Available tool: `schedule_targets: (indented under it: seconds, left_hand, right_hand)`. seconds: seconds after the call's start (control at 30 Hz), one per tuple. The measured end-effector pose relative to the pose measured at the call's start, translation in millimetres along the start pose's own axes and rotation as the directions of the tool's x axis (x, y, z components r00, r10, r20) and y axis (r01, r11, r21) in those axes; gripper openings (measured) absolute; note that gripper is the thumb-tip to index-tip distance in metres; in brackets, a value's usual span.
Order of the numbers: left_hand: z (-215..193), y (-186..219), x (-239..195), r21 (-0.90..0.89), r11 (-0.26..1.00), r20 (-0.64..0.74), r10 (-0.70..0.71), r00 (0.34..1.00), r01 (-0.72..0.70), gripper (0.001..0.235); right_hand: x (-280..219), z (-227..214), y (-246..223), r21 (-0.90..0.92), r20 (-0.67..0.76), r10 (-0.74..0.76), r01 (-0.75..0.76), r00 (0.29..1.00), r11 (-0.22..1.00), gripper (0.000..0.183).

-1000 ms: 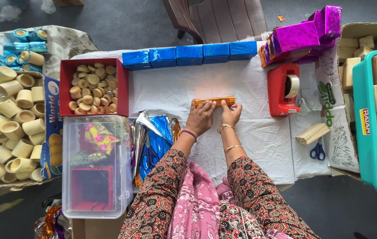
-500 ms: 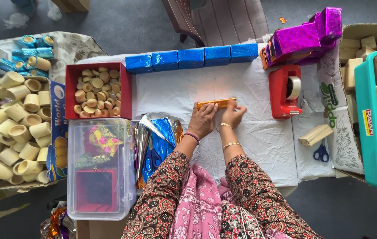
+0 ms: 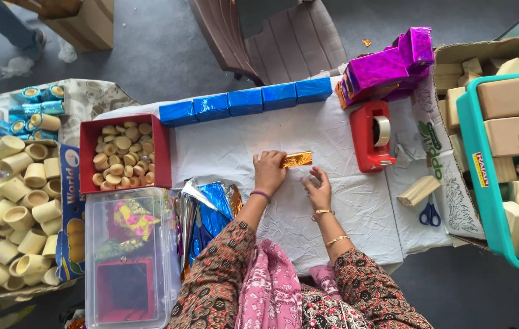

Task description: The person wipes a small wooden box with a cloth, then wraps it in a sheet of orange metallic foil. They fold the foil around the box and secure it with clear tape from a dispenser.

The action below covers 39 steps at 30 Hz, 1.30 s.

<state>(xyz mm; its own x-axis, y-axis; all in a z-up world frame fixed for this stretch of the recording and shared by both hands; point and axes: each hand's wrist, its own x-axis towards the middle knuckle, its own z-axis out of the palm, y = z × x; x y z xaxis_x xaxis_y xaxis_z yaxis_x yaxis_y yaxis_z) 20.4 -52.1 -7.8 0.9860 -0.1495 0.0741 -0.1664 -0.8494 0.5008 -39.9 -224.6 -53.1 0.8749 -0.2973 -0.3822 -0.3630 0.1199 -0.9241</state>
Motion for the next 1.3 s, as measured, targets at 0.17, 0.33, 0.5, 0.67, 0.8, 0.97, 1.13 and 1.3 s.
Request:
schedule_targets:
  seconds: [0.17,0.33,0.5,0.67,0.8,0.97,1.13,1.3]
  left_hand:
    - [-3,-1,-36,-0.548,0.836,0.016,-0.039,0.999,0.041,0.044]
    - [-31,24,-55,-0.851,0.519,0.097,0.001,0.995,0.082,0.059]
    - [-6,33,-63,-0.935,0.289,0.163,-0.168,0.972,0.206,0.058]
    - [-20,58,-58,-0.989,0.131,0.027,-0.307,0.951,0.070,0.026]
    - [21,46,-63,-0.992,0.126,-0.037,-0.397,0.917,0.015,0.015]
    - [16,53,-68,-0.949,0.312,-0.100,-0.412,0.906,0.037,0.011]
    - [-6,61,-70,-0.838,0.544,-0.182,-0.349,0.919,0.041,0.011]
    - [-18,63,-62,-0.733,0.665,-0.116,-0.330,0.937,0.144,0.017]
  right_hand:
    - [-16,-8,-45,0.252,0.322,-0.102,0.019,0.941,0.968,0.058]
    - [-15,-12,-51,0.300,0.409,-0.191,0.066,0.892,0.952,0.037]
    - [-22,-6,-56,0.208,0.351,-0.177,0.108,0.920,0.972,0.044]
    - [-35,0,-70,0.215,0.363,-0.244,0.174,0.899,0.961,0.043]
    - [-39,5,-66,0.050,0.261,-0.299,0.296,0.918,0.954,0.029]
    - [-26,6,-45,0.017,0.213,-0.306,0.310,0.928,0.951,0.026]
    - [-21,5,-46,-0.032,0.212,-0.326,0.340,0.921,0.940,0.027]
    - [-16,4,-40,-0.078,0.164,-0.325,0.341,0.931,0.937,0.032]
